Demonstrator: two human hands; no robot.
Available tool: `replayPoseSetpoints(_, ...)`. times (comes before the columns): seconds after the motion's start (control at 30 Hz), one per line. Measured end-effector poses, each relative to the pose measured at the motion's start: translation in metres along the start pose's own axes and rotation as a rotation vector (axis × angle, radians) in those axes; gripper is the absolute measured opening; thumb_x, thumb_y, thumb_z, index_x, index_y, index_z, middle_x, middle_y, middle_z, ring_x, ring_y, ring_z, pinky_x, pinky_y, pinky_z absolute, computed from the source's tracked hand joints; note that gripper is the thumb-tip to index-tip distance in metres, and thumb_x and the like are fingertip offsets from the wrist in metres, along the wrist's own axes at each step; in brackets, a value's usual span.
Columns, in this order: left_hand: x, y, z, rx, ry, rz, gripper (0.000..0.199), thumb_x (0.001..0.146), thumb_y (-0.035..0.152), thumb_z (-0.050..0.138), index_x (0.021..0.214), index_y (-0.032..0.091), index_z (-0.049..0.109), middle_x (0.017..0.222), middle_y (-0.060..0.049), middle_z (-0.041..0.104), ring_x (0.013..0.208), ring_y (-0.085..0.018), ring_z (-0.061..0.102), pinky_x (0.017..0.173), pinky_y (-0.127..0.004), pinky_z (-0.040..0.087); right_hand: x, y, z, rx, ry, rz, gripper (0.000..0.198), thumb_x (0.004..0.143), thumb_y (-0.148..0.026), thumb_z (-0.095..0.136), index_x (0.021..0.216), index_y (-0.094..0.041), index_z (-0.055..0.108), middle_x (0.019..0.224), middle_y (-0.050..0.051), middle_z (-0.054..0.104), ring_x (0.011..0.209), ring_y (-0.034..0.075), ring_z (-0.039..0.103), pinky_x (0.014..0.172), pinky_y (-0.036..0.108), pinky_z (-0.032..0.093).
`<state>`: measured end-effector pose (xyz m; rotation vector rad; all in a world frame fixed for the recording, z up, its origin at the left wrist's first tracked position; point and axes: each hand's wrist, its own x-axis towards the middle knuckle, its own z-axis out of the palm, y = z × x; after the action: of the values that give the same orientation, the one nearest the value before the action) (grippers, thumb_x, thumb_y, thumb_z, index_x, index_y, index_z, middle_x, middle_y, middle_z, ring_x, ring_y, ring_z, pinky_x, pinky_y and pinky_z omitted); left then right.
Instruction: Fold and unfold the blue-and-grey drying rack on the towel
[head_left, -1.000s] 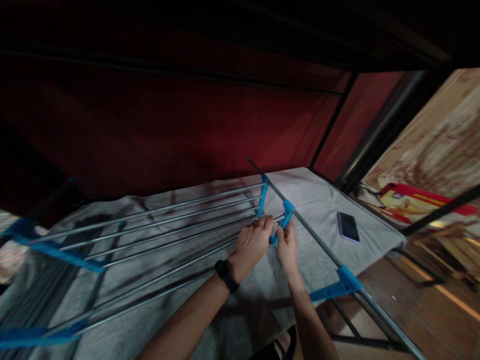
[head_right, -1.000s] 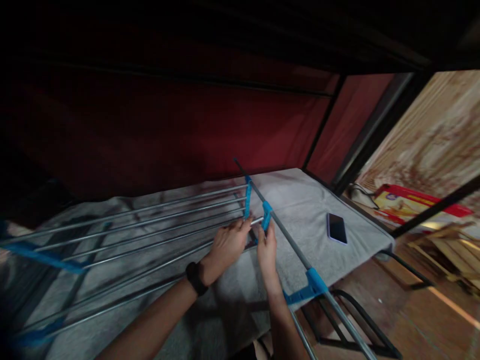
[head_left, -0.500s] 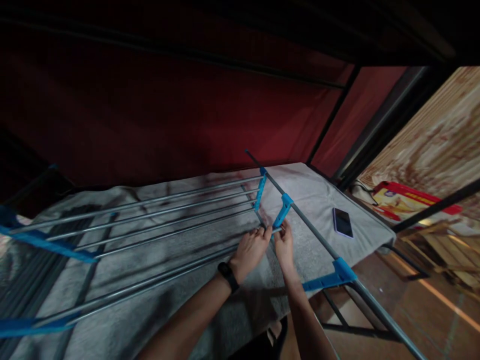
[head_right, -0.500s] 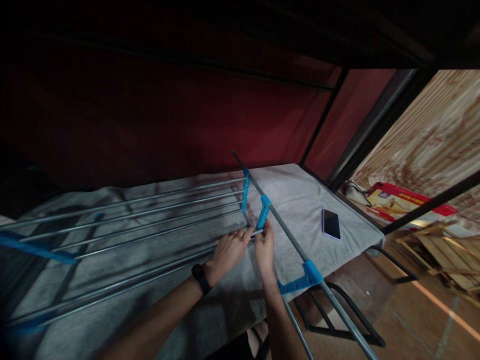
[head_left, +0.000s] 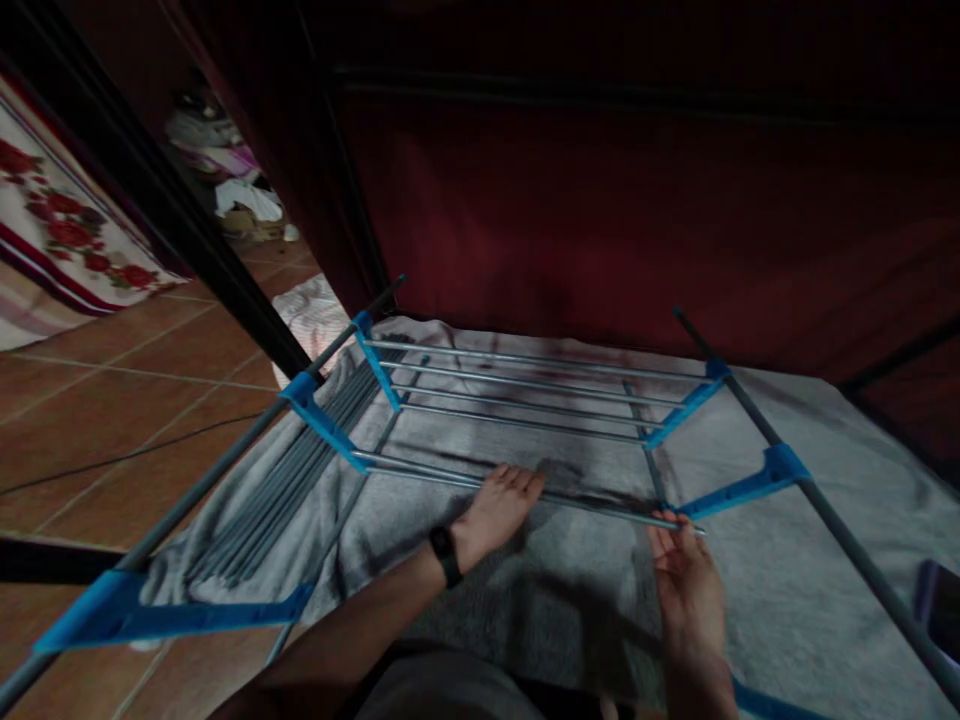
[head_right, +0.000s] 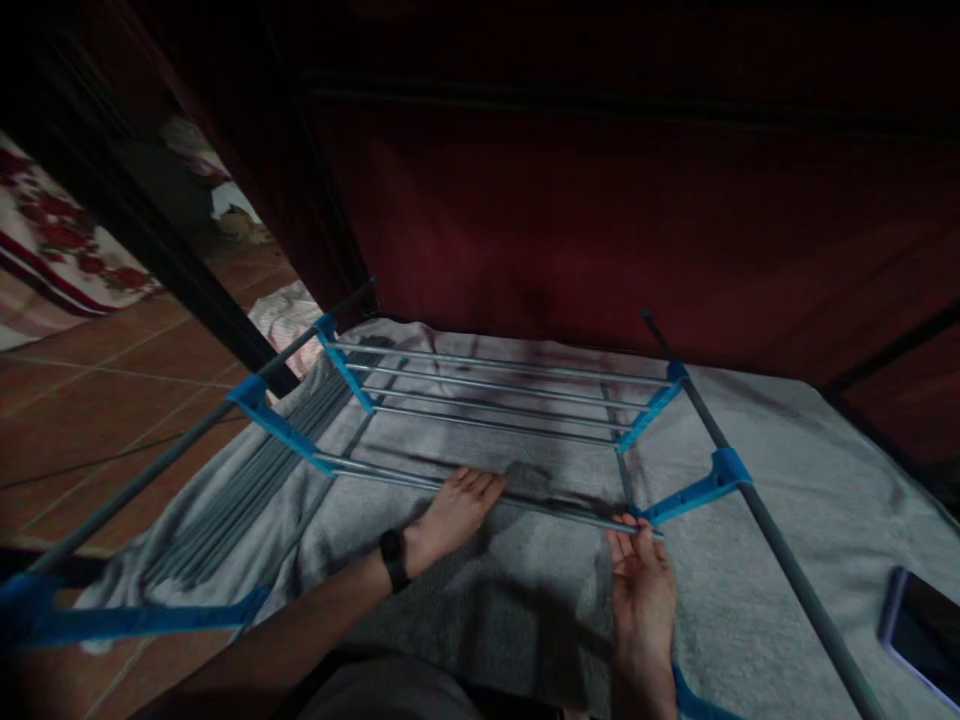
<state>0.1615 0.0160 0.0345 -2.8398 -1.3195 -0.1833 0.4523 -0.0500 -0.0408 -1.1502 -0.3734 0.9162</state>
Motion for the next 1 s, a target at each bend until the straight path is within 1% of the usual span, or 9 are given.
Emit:
replayPoseSetpoints(0.17,-0.059,-0.083,-0.012,0.093,0.032,-0.331,0.030,0.101,0.014,0.040,0.112,0.017,0.067,0.102,-0.009,0.072,0.102,-0.025,0.064,0.095,-0.040,0.044,0.006,0.014,-0.012,0.057,0.026,0.029,0.021,0.083,-0.043,0.080,0.096,-0.029,0.071,0.101,-0.002,0.073,0.103,0.015,0.072,0.105,0.038,0.058)
replayPoseSetpoints(0.27,-0.080,-0.112,-0.019,0.110,0.072,-0.464,0.031,0.102,0.020,0.038,0.099,0.017,0.068,0.097,-0.011,0.072,0.098,-0.027,0.064,0.092,-0.041,0.044,0.011,0.018,-0.017,0.019,0.012,0.035,0.020,0.083,-0.044,0.079,0.095,-0.029,0.071,0.100,-0.002,0.074,0.103,0.018,0.072,0.107,0.043,0.057)
replayPoseSetpoints(0.33,-0.088,-0.120,-0.022,0.087,0.096,-0.489,0.034,0.103,0.024,0.037,0.096,0.017,0.069,0.094,-0.011,0.072,0.096,-0.027,0.065,0.089,-0.041,0.045,0.013,0.017,-0.016,-0.001,0.000,0.023,0.021,0.083,-0.044,0.079,0.095,-0.029,0.071,0.101,-0.001,0.074,0.102,0.018,0.073,0.105,0.042,0.058)
replayPoseSetpoints(0.4,-0.090,-0.122,-0.022,0.065,0.101,-0.454,0.034,0.103,0.027,0.038,0.096,0.018,0.070,0.093,-0.011,0.073,0.095,-0.027,0.066,0.088,-0.040,0.046,0.009,0.013,-0.009,-0.003,0.001,0.006,0.023,0.081,-0.045,0.081,0.095,-0.029,0.071,0.100,-0.001,0.074,0.100,0.018,0.074,0.101,0.040,0.060)
replayPoseSetpoints(0.5,-0.084,-0.117,-0.016,0.055,0.088,-0.306,0.032,0.100,0.024,0.039,0.105,0.019,0.071,0.099,-0.010,0.074,0.098,-0.028,0.068,0.089,-0.042,0.048,-0.001,0.001,0.010,0.031,0.032,0.012,0.032,0.075,-0.050,0.084,0.093,-0.028,0.069,0.097,0.000,0.075,0.095,0.019,0.074,0.093,0.038,0.063)
replayPoseSetpoints(0.57,-0.072,-0.112,-0.009,0.039,0.096,-0.182,0.037,0.101,0.027,0.038,0.118,0.021,0.070,0.103,-0.009,0.076,0.099,-0.028,0.069,0.090,-0.042,0.050,-0.002,-0.006,0.023,0.056,0.048,0.017,0.036,0.072,-0.051,0.086,0.092,-0.027,0.068,0.097,0.002,0.075,0.096,0.021,0.074,0.091,0.041,0.063)
replayPoseSetpoints(0.67,-0.049,-0.101,0.001,-0.032,0.094,-0.021,0.039,0.103,0.032,0.037,0.125,0.024,0.068,0.107,-0.007,0.077,0.099,-0.027,0.071,0.089,-0.041,0.053,0.005,-0.011,0.035,0.096,0.047,0.009,0.033,0.076,-0.050,0.083,0.092,-0.027,0.067,0.099,0.003,0.076,0.099,0.023,0.074,0.091,0.043,0.062)
replayPoseSetpoints(0.83,-0.040,-0.094,0.004,-0.056,0.118,0.023,0.039,0.101,0.036,0.038,0.117,0.023,0.071,0.110,-0.009,0.078,0.097,-0.027,0.073,0.088,-0.042,0.056,0.006,-0.009,0.038,0.160,0.038,-0.016,0.026,0.077,-0.044,0.082,0.091,-0.026,0.068,0.093,0.002,0.075,0.097,0.023,0.073,0.095,0.042,0.060)
replayPoseSetpoints(1.0,-0.056,-0.124,0.011,0.044,0.195,0.015,0.041,0.101,0.042,0.037,0.104,0.024,0.073,0.105,-0.010,0.079,0.094,-0.030,0.074,0.086,-0.045,0.057,0.007,-0.009,0.048,0.250,0.044,-0.015,0.021,0.081,-0.042,0.079,0.089,-0.027,0.068,0.086,0.000,0.072,0.088,0.020,0.072,0.100,0.042,0.057)
